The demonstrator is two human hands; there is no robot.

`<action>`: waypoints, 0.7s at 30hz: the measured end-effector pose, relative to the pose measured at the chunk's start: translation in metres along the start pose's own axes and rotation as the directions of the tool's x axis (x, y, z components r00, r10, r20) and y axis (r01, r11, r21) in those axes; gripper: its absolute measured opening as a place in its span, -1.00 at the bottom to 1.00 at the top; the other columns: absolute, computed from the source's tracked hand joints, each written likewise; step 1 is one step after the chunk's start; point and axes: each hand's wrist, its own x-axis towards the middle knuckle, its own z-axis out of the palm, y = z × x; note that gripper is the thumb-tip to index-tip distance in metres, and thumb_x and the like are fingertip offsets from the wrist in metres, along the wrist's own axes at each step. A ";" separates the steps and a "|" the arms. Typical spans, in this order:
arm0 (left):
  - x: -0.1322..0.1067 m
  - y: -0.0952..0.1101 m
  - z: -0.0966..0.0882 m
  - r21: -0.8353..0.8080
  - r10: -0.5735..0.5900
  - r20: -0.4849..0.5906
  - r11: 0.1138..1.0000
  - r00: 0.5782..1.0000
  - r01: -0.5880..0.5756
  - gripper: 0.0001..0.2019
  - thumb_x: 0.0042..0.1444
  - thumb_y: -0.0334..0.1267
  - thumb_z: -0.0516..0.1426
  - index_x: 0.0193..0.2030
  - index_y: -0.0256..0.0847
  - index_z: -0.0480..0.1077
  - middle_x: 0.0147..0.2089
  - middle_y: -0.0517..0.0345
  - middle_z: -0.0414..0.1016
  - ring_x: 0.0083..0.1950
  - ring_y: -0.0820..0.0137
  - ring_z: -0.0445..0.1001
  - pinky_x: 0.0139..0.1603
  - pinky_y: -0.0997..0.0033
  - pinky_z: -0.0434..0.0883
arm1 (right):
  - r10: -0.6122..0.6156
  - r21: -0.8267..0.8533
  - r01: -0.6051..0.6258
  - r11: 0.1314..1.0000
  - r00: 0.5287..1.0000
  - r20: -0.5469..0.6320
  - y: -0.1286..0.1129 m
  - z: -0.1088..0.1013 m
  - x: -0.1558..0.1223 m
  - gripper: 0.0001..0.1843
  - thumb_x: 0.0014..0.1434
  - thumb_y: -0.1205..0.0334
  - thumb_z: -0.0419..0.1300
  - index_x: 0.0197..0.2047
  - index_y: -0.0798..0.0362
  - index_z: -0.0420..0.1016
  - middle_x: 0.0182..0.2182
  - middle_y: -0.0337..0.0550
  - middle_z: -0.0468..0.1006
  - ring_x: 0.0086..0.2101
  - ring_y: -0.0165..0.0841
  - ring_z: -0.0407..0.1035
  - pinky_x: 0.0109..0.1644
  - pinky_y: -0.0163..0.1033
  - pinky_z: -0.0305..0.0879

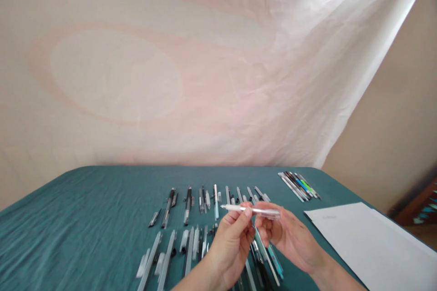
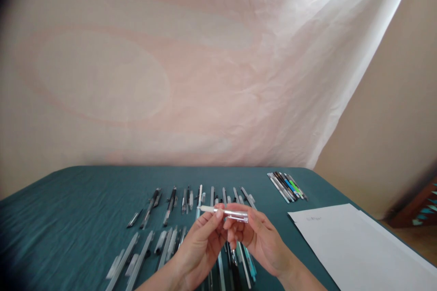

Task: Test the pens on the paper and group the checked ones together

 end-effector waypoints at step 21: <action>0.003 0.000 -0.005 0.027 0.004 -0.060 1.000 0.998 -0.002 -0.83 0.09 -0.19 0.12 -0.32 -0.27 0.33 -0.48 0.23 0.28 -0.48 0.50 0.29 -0.41 0.45 0.22 | 0.094 -0.020 -0.095 0.995 0.995 -0.029 -0.006 0.001 0.001 -0.61 0.16 0.09 0.00 -0.06 0.13 0.43 -0.28 0.01 0.51 -0.36 -0.32 0.37 -0.21 -0.20 0.26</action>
